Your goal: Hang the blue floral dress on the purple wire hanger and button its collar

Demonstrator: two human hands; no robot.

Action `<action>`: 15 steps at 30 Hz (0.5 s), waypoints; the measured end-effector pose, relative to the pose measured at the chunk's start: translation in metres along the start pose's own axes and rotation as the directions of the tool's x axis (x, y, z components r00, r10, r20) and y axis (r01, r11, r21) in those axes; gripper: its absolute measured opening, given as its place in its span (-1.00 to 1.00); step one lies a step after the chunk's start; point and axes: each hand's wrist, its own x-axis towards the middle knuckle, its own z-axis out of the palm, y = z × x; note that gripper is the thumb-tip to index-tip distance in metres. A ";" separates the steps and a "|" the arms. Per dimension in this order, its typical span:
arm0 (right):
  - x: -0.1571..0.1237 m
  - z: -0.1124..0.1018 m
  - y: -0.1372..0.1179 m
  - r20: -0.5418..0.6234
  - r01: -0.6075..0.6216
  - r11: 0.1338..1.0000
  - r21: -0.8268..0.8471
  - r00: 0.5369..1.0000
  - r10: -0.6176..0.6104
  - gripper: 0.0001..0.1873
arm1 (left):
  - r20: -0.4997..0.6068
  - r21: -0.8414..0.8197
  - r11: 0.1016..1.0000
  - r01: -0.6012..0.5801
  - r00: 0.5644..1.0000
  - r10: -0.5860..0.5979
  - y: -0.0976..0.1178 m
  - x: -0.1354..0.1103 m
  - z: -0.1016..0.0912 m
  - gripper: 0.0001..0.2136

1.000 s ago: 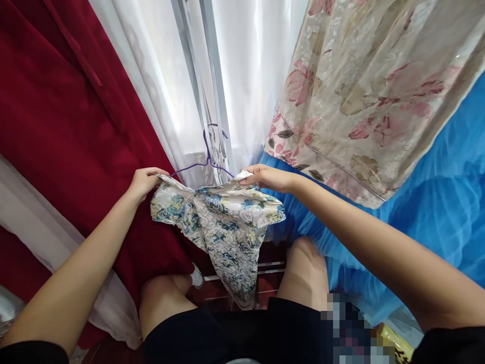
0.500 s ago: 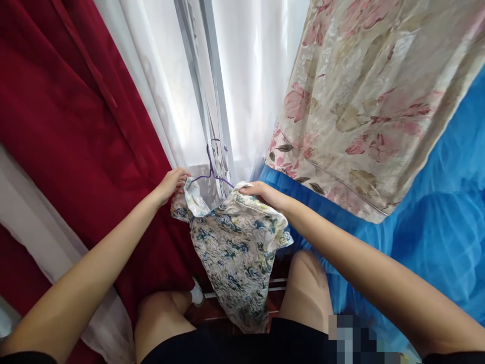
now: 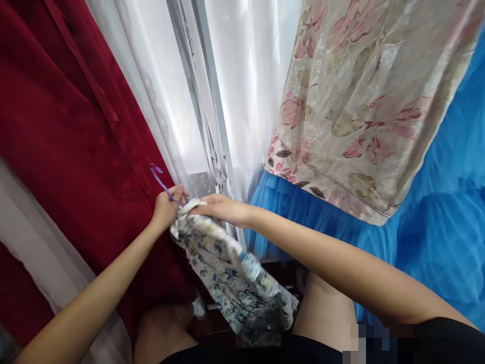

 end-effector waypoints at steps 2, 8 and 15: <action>-0.008 0.012 -0.003 0.135 0.036 0.995 -0.089 0.991 -0.023 -0.71 | -0.075 -0.151 0.988 0.036 0.996 -0.048 -0.003 -0.009 0.004 -0.42; -0.035 -0.001 0.012 -0.007 0.136 0.852 -0.506 0.987 -0.161 -0.43 | -0.169 -0.576 0.815 0.069 0.965 -0.201 0.032 -0.040 0.004 -0.41; -0.052 -0.006 0.045 -0.036 0.105 0.849 -0.517 0.989 -0.145 -0.65 | 0.268 -0.842 0.439 0.313 0.950 -0.163 0.097 -0.062 0.013 -0.62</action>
